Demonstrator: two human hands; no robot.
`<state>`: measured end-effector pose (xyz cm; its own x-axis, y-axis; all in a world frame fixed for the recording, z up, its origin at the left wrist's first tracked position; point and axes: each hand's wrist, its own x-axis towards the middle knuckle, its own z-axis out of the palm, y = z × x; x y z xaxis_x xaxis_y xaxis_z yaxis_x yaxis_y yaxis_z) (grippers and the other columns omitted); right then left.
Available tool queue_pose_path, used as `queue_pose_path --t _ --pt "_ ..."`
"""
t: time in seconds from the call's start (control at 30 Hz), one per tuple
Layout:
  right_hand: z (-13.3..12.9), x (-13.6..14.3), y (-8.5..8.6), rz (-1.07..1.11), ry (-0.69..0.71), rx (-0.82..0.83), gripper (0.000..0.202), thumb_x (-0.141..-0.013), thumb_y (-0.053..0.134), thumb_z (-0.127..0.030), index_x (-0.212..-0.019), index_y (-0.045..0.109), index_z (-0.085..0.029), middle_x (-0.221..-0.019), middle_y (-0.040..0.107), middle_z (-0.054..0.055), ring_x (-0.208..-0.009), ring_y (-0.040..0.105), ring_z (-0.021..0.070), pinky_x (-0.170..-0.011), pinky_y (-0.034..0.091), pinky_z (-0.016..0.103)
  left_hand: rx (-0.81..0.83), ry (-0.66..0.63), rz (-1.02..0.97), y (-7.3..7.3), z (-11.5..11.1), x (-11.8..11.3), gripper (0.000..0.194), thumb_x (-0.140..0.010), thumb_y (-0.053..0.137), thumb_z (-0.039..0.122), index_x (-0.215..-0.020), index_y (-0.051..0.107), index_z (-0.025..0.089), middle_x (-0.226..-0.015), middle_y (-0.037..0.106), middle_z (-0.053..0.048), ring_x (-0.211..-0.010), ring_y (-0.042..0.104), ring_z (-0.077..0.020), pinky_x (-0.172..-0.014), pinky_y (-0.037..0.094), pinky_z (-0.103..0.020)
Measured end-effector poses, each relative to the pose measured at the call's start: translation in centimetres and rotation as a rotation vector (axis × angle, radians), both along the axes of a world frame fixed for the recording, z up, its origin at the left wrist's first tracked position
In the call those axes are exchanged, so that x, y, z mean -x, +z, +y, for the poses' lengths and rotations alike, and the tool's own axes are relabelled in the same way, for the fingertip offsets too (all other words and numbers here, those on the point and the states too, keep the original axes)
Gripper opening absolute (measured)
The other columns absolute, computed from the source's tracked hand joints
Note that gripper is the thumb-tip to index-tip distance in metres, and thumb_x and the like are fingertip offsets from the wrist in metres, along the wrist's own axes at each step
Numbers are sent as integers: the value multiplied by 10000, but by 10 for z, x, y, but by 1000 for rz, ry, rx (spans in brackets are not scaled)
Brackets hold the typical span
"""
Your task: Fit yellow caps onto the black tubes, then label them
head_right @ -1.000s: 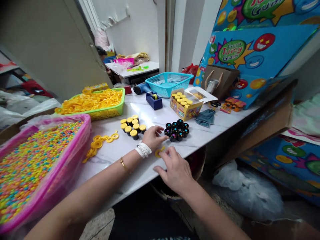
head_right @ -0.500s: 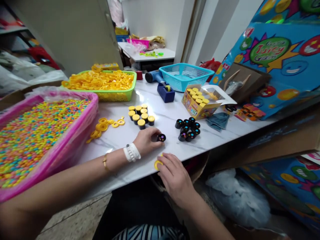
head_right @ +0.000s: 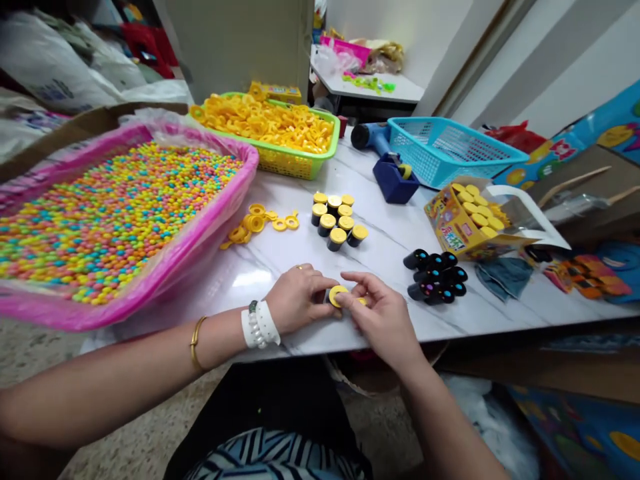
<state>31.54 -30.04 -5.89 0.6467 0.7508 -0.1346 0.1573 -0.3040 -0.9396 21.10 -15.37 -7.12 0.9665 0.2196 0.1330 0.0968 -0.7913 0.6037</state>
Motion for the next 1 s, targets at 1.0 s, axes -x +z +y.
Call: queue_pose_path --t 1.0 --pt "5 -8 4 492 93 80 378 -771 722 -484 -901 472 -232 -398 409 -133 -289 234 37 -326 159 150 327 77 99 19 7 -14 402 -889 532 309 -518 646 202 -493 626 0 -555 582 -149 -590 405 -257"
